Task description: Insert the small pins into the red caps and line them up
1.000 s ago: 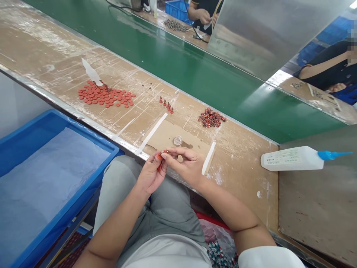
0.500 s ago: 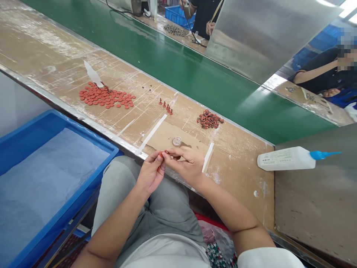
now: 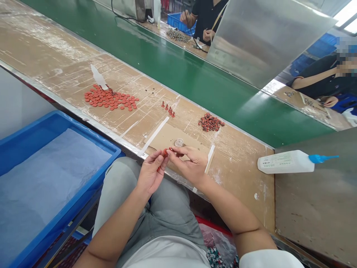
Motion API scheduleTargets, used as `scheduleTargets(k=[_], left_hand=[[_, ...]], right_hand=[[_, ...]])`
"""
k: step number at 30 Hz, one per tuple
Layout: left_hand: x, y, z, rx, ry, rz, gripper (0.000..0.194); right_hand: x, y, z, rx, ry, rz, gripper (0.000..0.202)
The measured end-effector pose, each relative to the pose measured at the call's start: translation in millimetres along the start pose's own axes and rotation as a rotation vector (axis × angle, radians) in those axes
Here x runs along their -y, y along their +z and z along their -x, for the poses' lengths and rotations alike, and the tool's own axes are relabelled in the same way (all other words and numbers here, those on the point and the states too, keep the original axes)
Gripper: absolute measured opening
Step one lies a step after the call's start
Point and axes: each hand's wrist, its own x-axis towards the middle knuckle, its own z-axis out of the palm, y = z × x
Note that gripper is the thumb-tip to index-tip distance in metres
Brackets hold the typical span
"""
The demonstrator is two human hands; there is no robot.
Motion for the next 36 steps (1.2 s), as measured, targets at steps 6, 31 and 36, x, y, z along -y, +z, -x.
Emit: scheduleTargets(k=[6,31,36], left_hand=[[-3,1.4,4,0.012,0.007,-0.031,0.021],[-37,-11.0,-20,-0.043,-0.06,0.17,0.042],[-40,-12.0,-21,-0.005,-0.062,0.176,0.044]], right_hand=[[2,-4,-6,0.064,-0.047,0.046,0.016],[-159,41,-104,0.308,0.399,0.484,0.027],[-165,48,-102,0.331,0.382,0.528,0.029]])
